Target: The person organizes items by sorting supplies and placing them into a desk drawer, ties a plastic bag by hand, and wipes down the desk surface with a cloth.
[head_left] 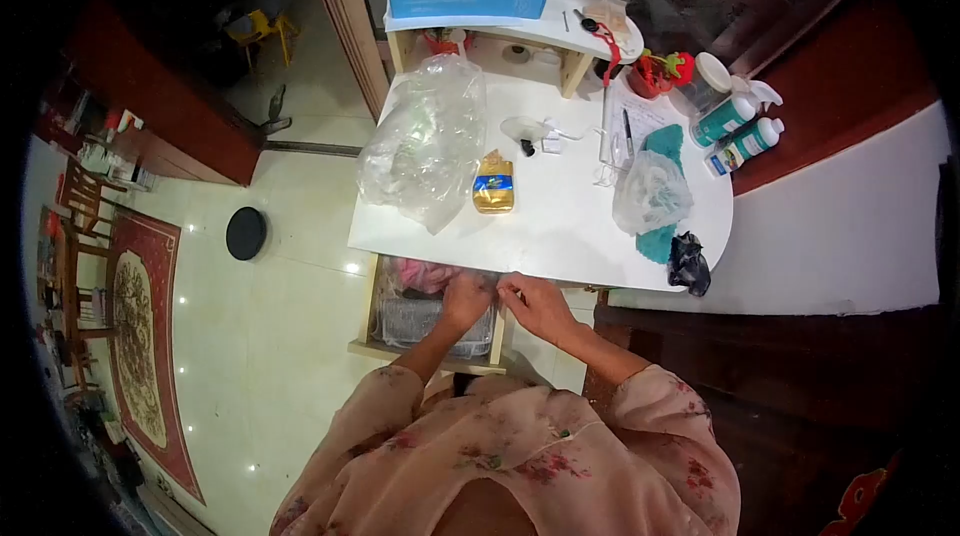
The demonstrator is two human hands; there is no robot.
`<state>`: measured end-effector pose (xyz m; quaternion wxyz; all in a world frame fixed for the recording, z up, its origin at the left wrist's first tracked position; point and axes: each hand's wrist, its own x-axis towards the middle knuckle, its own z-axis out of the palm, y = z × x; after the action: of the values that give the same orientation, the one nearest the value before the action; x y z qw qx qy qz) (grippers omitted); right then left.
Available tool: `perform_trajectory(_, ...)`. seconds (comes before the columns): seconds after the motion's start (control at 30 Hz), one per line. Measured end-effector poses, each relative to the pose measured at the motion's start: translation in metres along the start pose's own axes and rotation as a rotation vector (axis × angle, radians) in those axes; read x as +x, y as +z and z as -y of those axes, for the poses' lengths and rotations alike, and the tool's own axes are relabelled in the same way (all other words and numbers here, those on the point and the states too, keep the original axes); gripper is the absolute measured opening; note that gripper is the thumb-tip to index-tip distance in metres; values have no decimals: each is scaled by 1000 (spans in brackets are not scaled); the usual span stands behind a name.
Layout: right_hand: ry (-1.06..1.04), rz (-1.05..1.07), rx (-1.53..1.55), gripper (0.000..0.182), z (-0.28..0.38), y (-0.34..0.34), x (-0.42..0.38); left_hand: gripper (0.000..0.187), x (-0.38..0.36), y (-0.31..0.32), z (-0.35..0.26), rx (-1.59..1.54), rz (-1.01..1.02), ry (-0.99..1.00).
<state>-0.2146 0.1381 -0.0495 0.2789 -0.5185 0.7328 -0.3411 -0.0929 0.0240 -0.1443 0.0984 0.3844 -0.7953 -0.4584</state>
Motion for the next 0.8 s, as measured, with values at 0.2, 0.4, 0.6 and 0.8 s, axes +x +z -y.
perform_trajectory(0.2, 91, -19, 66, 20, 15, -23, 19, 23, 2, 9, 2, -92, -130, 31)
perform_trajectory(0.4, 68, -421, -93, 20, -12, -40, 82, 25, 5, 17, 13, 149, -3, -44)
perform_trajectory(0.6, 42, -550, -180, 29, -55, -80, 181, 26, -3, 6, 14, 107, -86, 83)
perform_trajectory(0.8, -82, -512, -175, 12, -3, -90, 156, 24, -46, -82, -21, -52, -161, 81)
